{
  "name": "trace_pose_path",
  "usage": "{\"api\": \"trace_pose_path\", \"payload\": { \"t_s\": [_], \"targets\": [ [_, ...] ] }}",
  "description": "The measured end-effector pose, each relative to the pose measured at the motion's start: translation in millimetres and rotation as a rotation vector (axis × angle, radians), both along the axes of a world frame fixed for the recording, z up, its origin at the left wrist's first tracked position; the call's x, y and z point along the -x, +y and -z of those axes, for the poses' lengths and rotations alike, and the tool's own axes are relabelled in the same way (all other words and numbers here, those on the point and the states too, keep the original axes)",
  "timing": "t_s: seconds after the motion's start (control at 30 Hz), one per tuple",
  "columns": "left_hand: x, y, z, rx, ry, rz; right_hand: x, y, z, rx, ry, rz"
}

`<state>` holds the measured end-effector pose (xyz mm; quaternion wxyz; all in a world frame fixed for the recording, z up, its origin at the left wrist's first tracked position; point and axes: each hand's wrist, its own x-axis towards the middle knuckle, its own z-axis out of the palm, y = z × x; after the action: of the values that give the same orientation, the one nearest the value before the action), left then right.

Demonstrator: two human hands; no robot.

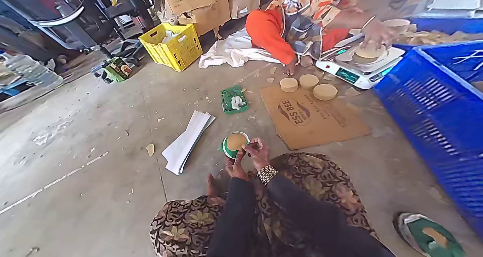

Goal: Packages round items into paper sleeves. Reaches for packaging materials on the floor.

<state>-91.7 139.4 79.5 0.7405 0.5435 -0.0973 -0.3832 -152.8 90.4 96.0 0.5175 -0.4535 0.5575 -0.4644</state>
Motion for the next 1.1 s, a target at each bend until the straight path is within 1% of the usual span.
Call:
{"api": "trace_pose_path", "payload": {
  "t_s": [0.07,0.13,0.17,0.27,0.33,0.37,0.4,0.47,0.53,0.6,0.63,0.7,0.77,0.83,0.9,1.03,1.1],
  "targets": [
    [0,-1,0,0.003,0.006,0.005,0,-1,-4,0.048,0.019,0.023],
    [-1,-2,2,0.021,0.021,0.017,1,1,-6,0.171,0.136,0.024],
    [-1,-3,3,0.028,0.031,0.028,3,2,-8,0.232,0.222,-0.009],
    [-2,-1,6,-0.007,0.063,0.038,10,8,-14,0.398,0.57,-0.241],
    [-4,0,9,-0.029,0.09,0.047,16,11,-23,0.41,0.758,-0.47],
    [-4,0,9,-0.041,0.097,0.053,20,12,-27,0.397,0.781,-0.548],
    [-5,0,9,-0.047,0.1,0.064,22,10,-27,0.407,0.756,-0.56],
    [-4,-1,5,-0.062,0.095,0.092,27,0,-23,0.45,0.62,-0.438],
    [-2,0,2,-0.052,0.089,0.124,28,-13,-24,0.371,0.511,-0.326],
    [-1,-1,0,-0.028,0.095,0.136,28,-23,-25,0.326,0.471,-0.274],
    [-2,0,0,-0.023,0.1,0.148,27,-26,-23,0.342,0.454,-0.258],
    [-2,0,1,-0.023,0.102,0.163,27,-28,-19,0.487,0.442,-0.224],
    [-2,1,-1,-0.023,0.11,0.171,32,-26,-21,0.635,0.544,-0.292],
    [-3,3,0,-0.009,0.132,0.201,42,-24,-31,0.659,0.707,-0.471],
    [-4,1,2,-0.006,0.151,0.234,51,-29,-43,0.636,0.781,-0.598],
    [-1,1,-4,-0.004,0.182,0.335,63,-52,-60,0.52,0.682,-0.642],
    [-2,2,-8,0.025,0.215,0.361,65,-59,-67,0.586,0.644,-0.695]
  ]
}}
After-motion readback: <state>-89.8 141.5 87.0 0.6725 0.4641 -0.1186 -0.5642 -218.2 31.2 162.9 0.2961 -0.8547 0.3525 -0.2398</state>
